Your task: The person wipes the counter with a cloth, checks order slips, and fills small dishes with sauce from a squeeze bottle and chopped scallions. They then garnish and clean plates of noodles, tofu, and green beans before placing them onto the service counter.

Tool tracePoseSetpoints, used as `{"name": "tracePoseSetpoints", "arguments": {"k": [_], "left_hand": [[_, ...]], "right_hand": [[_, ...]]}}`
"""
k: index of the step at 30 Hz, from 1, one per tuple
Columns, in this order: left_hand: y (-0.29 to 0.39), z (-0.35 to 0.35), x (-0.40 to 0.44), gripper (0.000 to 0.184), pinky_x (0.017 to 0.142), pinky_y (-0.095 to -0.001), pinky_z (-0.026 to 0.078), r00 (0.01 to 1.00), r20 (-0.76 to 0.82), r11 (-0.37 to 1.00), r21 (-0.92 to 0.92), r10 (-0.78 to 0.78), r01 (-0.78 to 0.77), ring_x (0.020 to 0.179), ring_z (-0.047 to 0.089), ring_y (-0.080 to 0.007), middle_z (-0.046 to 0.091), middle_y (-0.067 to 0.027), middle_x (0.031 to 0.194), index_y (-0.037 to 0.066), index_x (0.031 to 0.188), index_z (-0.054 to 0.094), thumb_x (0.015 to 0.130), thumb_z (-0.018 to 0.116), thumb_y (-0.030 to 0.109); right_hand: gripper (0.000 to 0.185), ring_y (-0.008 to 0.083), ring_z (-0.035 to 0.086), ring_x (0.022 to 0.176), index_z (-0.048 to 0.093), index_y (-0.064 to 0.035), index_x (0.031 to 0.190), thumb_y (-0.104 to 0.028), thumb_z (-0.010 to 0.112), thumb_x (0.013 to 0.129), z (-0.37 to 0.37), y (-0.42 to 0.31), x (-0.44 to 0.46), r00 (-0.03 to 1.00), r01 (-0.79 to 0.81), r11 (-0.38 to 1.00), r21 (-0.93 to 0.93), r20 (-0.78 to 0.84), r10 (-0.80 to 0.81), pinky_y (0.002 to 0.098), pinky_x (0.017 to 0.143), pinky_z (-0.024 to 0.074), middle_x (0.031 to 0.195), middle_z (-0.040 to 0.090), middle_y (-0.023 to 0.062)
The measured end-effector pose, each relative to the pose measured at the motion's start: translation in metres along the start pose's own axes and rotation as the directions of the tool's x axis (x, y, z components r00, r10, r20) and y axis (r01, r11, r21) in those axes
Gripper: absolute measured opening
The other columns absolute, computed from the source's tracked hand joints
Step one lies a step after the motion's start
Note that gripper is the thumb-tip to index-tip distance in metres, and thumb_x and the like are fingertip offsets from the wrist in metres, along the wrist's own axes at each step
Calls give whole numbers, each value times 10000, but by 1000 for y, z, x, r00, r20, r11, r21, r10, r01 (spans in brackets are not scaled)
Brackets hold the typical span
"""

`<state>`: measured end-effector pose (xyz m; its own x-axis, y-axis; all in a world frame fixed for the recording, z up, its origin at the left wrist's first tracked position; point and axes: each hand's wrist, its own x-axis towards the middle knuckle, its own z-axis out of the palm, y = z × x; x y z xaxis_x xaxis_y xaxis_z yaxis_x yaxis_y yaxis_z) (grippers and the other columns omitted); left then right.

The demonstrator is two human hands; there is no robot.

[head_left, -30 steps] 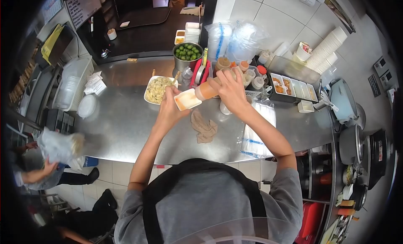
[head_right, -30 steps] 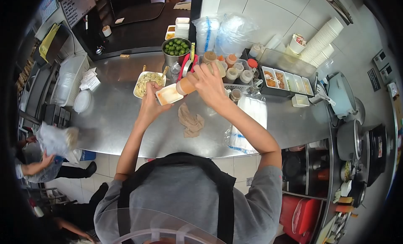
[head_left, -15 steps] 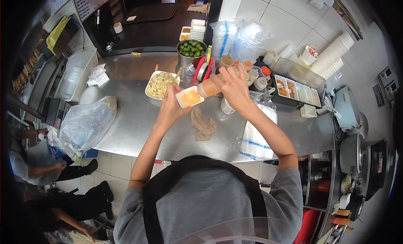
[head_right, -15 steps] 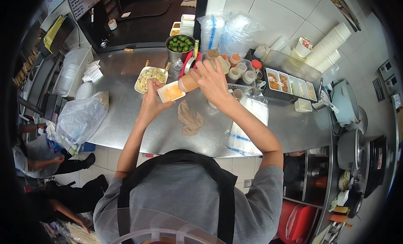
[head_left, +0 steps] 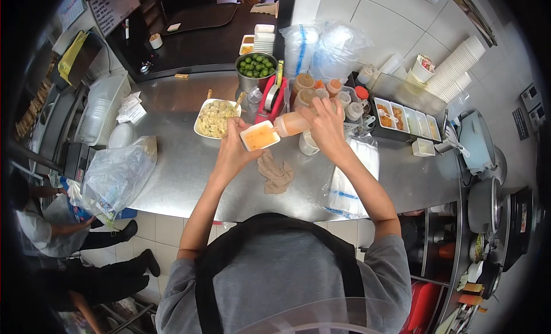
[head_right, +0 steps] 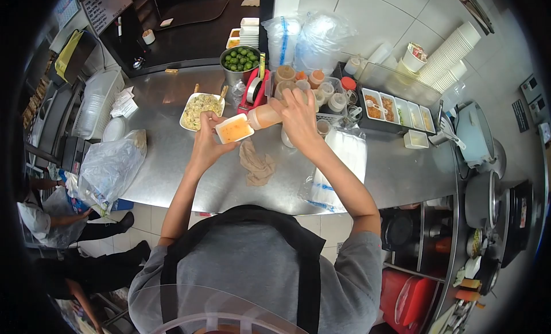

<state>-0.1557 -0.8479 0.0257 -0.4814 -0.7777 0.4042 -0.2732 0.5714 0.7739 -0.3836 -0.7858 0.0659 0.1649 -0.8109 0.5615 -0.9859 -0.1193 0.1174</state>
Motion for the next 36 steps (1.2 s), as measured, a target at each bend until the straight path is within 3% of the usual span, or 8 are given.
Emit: {"name": "tracePoseSetpoints", "arguments": {"k": [8, 11, 15, 20, 24, 27, 30, 36], "left_hand": [[25, 17, 9, 658, 776, -330, 473, 995, 83, 996, -70, -54, 60, 911, 613, -239, 627, -150, 976, 63, 1022, 297, 604, 805, 79], [41, 29, 14, 672, 748, -328, 479, 995, 95, 993, -120, -6, 18, 892, 619, -243, 617, -165, 973, 62, 1031, 295, 595, 806, 68], [64, 45, 21, 670, 774, -323, 471, 993, 116, 987, -155, -13, 31, 894, 623, -238, 619, -163, 1002, 69, 1032, 289, 602, 803, 65], [81, 70, 21, 668, 797, -333, 461, 994, 81, 991, -100, -77, 85, 925, 607, -240, 612, -157, 1025, 71, 1031, 304, 596, 810, 81], [75, 90, 14, 675, 802, -326, 429, 993, 58, 990, -86, -103, 108, 982, 574, -226, 602, -160, 1044, 77, 1031, 311, 583, 817, 79], [74, 98, 10, 693, 822, -325, 408, 986, 60, 986, -43, -156, 159, 1039, 549, -217, 578, -164, 1081, 88, 1042, 306, 577, 819, 61], [75, 103, 7, 684, 793, -319, 417, 983, 11, 983, 13, -185, 184, 994, 565, -222, 590, -169, 1061, 85, 1035, 312, 577, 819, 76], [77, 111, 2, 687, 738, -344, 483, 980, -77, 983, -6, -183, 183, 862, 611, -258, 610, -157, 972, 70, 1028, 330, 563, 830, 142]], "right_hand": [[619, 238, 567, 902, 611, -131, 1094, -88, 816, 511, 33, 50, -57, 907, -396, 707, 586, 368, 203, 332, 806, 455, 956, 575, 47], [645, 158, 549, 1001, 564, -68, 1143, -78, 821, 551, 29, 60, -67, 838, -541, 182, 821, 506, 205, 299, 869, 433, 1070, 586, 36], [651, 128, 521, 1051, 528, -30, 1170, -69, 819, 589, 5, 91, -60, 842, -505, -72, 860, 510, 178, 297, 908, 413, 1141, 571, 57], [758, 218, 543, 1056, 423, -52, 1242, -206, 824, 617, -19, 156, -19, 874, -293, 257, 921, 149, 462, 352, 893, 427, 1153, 560, 114], [761, 319, 538, 1043, 413, -31, 1232, -211, 800, 602, 46, 223, -7, 886, -276, 753, 597, -145, 440, 388, 914, 412, 1180, 521, 155], [790, 375, 531, 1041, 424, -35, 1214, -221, 806, 548, 95, 256, -6, 904, -264, 732, 628, -104, 414, 401, 900, 416, 1140, 533, 199], [791, 357, 537, 1057, 435, -45, 1210, -216, 801, 530, 113, 272, -11, 870, -475, 574, 667, 261, 417, 382, 899, 423, 1119, 559, 198], [649, 288, 584, 962, 582, -51, 1093, -252, 785, 510, 140, 293, -24, 923, -306, 799, 518, 368, 115, 367, 845, 450, 1021, 618, 143]]}}
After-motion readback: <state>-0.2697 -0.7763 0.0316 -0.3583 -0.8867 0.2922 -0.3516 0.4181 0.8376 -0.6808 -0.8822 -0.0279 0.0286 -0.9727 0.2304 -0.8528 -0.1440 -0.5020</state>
